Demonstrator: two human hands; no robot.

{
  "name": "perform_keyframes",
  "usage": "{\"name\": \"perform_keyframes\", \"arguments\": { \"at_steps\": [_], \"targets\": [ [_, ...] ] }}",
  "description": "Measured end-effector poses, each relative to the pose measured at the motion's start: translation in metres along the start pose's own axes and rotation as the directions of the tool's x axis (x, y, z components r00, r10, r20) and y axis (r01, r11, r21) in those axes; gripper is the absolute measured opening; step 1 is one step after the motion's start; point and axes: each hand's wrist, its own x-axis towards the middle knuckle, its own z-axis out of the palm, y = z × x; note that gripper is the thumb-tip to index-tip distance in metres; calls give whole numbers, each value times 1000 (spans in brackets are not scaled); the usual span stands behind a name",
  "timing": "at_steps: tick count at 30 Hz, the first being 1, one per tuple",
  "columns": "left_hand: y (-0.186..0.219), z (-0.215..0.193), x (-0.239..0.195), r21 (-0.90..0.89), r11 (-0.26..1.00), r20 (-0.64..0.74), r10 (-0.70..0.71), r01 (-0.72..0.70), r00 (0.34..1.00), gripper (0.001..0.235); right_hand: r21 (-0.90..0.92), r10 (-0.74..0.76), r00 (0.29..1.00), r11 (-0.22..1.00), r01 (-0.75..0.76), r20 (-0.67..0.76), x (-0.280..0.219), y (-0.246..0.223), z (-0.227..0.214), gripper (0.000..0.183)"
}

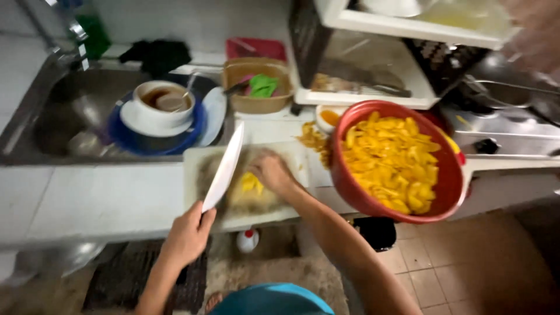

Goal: Slicing pieces of jackfruit on a cutting board in a kitchen.

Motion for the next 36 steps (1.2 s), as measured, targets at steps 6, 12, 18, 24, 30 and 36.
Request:
{"name": "perform_keyframes", "arguments": {
  "at_steps": [6, 12, 18, 24, 30, 36],
  "targets": [
    [16, 60, 5, 27, 999, 90, 17, -20, 996, 32, 146, 467, 832, 839, -524, 300, -6, 36, -192, 34],
    [-16, 104, 41, 265, 961, 259, 14, -85, 966, 34, -203, 557, 800, 829, -520, 224, -52, 258, -200, 23],
    [-3, 70, 38, 211, 977, 110, -62, 37, 992, 31, -396, 718, 691, 662, -636, 90, -29, 225, -135, 22],
    [22, 50, 18, 163, 975, 109, -168, 149, 980, 30, -370, 720, 692, 660, -654, 61, -27, 210, -138, 24],
    [30, 25, 4, 166, 967, 173, -222, 193, 960, 33, 607, 561, 803, 573, -551, 201, -35, 232, -208, 19],
    [25, 20, 1, 41, 995, 154, -99, 94, 983, 38, 519, 389, 894, 729, -447, 223, -29, 79, -268, 16]
  ]
}}
